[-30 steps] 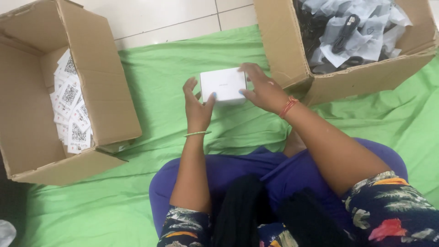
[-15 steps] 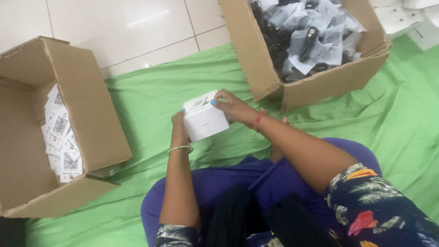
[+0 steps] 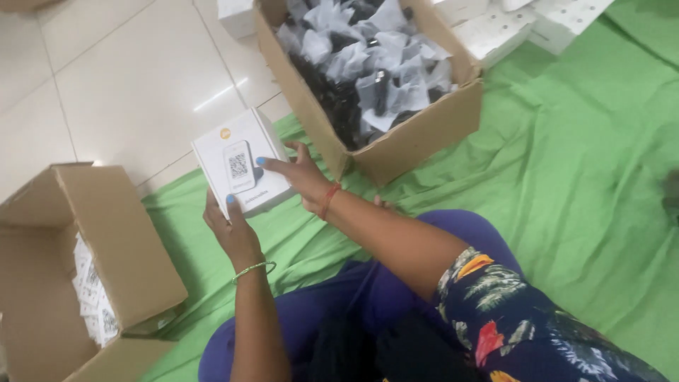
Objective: The person sits on the floor and packs small white boxes. They open each box, place a black item wrapped in white tissue paper inside, and then close the box. The packed boxes are placed on the floor to the right.
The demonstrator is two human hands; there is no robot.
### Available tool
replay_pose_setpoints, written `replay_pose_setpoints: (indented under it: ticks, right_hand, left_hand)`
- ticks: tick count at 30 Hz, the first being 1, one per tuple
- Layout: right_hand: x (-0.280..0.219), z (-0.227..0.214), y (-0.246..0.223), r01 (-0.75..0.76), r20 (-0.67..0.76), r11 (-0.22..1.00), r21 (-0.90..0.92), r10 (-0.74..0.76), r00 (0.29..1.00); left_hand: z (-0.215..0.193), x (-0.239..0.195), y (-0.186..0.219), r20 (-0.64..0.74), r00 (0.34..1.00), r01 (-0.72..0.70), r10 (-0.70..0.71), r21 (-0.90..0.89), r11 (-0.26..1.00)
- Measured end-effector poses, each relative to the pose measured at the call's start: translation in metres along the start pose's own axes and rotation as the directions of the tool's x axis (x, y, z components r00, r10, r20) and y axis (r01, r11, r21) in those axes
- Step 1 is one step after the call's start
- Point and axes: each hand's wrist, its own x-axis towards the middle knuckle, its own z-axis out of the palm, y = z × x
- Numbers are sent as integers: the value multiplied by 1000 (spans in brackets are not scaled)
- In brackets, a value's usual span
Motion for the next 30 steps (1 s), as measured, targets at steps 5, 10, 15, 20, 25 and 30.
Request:
replay_pose_setpoints:
  ticks: [5, 10, 15, 20, 25, 30]
  right_hand:
    - [1, -30, -74, 284, -232, 913, 293, -221, 947]
    - [-32, -92, -163, 504, -500, 741, 444, -263, 826]
    - [-15, -211, -178, 644, -901, 725, 244, -76, 427]
    - [2, -398, -132, 866, -939, 397, 303, -29, 341]
    - [21, -487, -122, 812, -822, 137, 567, 146, 550]
    - [-121, -501, -306, 653, -610, -158, 741, 247, 753]
  left_hand:
    - [51, 30, 137, 88, 996, 0, 31, -339, 941]
    - [169, 51, 221, 285, 910, -131, 301, -492, 861]
    - [282, -5, 315, 635, 655, -273, 409, -306, 912]
    - [386, -45, 290, 719, 446, -496, 533, -297, 816]
    - [422, -58, 279, 866, 343, -582, 365, -109, 806]
    - [433, -49, 267, 935, 285, -672, 210, 39, 739]
